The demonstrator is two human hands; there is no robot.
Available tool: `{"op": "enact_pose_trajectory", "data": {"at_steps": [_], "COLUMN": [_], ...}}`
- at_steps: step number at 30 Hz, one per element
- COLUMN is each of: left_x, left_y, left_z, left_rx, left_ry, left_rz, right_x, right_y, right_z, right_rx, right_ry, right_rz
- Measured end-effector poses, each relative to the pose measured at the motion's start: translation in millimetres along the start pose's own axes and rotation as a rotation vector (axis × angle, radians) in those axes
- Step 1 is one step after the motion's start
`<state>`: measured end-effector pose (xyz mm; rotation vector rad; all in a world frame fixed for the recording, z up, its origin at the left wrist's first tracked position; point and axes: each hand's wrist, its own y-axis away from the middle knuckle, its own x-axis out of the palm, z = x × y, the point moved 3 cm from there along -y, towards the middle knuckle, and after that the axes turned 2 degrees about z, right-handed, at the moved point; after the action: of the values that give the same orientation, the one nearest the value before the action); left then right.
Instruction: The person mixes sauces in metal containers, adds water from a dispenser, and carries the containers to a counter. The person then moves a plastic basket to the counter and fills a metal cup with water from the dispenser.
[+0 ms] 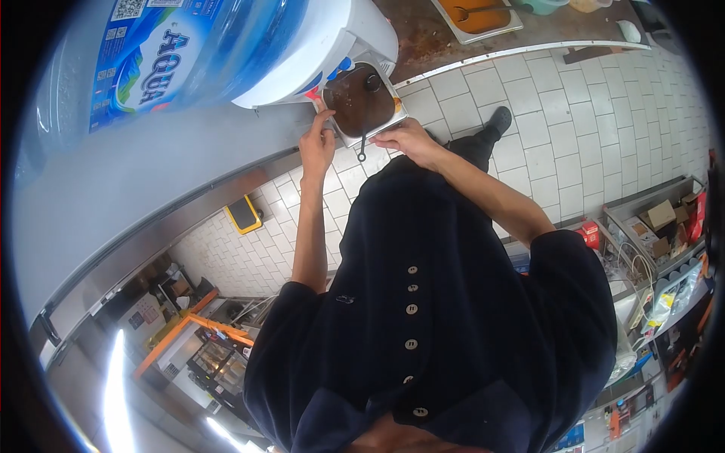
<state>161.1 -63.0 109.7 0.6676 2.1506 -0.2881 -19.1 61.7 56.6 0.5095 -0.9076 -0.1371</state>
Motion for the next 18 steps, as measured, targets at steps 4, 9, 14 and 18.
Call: {"op": "enact_pose_trajectory", "data": {"at_steps": [4,9,14,18], "left_x": [1.2,-3.0,11.4,21.5], "left_y": [4.0,14.8,-6.9,-9.8], "left_z": [3.4,12.2,33.2,45.8], "left_rx": [0.112,0.043,-0.379,-0.417], "left_ry": [-0.002,0.193,0.606,0.63], "left_rz": [-0.116,-0.686,-0.136,-0.107], "right_x": [-1.2,-4.8,-3.2,-6.5], "right_y": [-1.5,-3.1,-1.2,-2.8], "right_z": [-2.1,-5.1,-4.4,-5.5], "right_rx": [0.009,0.026,0.013,0.027], "right_ry": [0.002,0.044,0.082,0.143], "right_rz": [0.003,-0.009,0.02,-0.009]}}
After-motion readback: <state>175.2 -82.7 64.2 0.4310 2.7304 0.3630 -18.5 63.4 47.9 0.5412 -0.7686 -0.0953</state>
